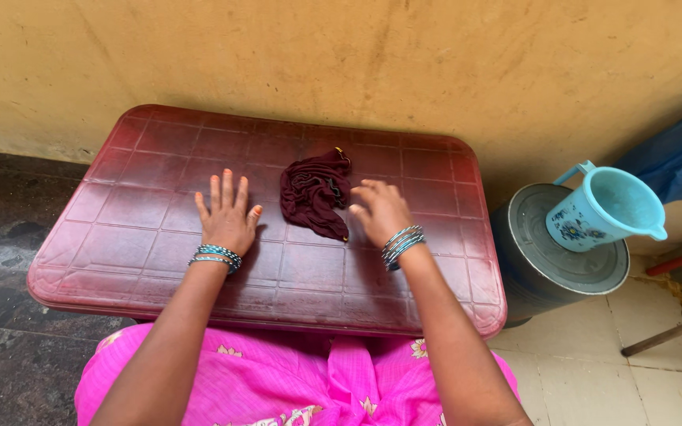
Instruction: The person wipes a table with a cloth, then rinses and wrings the cloth in a mug of water.
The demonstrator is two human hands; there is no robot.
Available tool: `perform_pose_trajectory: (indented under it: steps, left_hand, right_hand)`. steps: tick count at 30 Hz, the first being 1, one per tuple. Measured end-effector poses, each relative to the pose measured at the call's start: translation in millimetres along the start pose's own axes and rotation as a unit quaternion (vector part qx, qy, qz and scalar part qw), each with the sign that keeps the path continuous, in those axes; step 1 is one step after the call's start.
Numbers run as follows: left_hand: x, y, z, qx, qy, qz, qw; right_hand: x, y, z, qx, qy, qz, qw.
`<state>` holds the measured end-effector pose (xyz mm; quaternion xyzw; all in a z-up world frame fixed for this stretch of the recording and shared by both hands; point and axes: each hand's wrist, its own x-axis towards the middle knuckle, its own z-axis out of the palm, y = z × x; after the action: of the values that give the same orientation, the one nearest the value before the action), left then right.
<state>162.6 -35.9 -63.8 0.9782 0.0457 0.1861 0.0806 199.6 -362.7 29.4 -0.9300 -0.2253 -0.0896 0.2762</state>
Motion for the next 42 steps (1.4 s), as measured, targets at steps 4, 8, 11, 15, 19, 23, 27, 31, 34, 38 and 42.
perform_pose_trajectory:
  steps: [4, 8, 11, 15, 19, 23, 27, 31, 34, 38, 42]
  left_hand:
    - [6, 2, 12, 0.030, -0.064, 0.008, 0.997]
    - [8, 11, 10, 0.041, -0.126, -0.017, 0.991]
    - [11, 16, -2, 0.055, -0.164, -0.033, 0.984]
    - [8, 24, -19, 0.060, -0.180, -0.040, 0.981]
    - [8, 27, -31, 0.048, -0.204, -0.040, 0.977]
    - [3, 24, -37, 0.010, -0.149, -0.034, 0.988]
    - [4, 25, -42, 0.044, -0.212, -0.030, 0.976]
    - [6, 25, -38, 0.026, -0.177, -0.031, 0.983]
    - [4, 26, -38, 0.014, -0.168, -0.030, 0.985]
    - [6, 26, -41, 0.008, -0.194, -0.037, 0.980]
    - [6, 28, -41, 0.012, -0.202, -0.037, 0.979]
  right_hand:
    - [0, -27, 19, 0.003, -0.005, -0.036, 0.999]
    - [11, -33, 43, 0.008, 0.027, -0.054, 0.998]
    - [23, -29, 66, 0.019, 0.051, -0.055, 0.997]
    - [52, -38, 111, -0.016, 0.049, 0.016, 0.999]
    - [100, -64, 157, -0.120, -0.008, 0.080, 0.989]
    - [162, -90, 193, -0.112, -0.030, -0.013, 0.993]
    - [197, -120, 217, -0.053, -0.082, -0.173, 0.980]
    - [210, -114, 213, -0.042, -0.093, -0.184, 0.978]
    - [211, -93, 202, -0.016, -0.077, -0.191, 0.978]
    - [210, -44, 177, -0.044, -0.034, -0.156, 0.986]
    - [191, 13, 140, -0.057, -0.017, -0.105, 0.993]
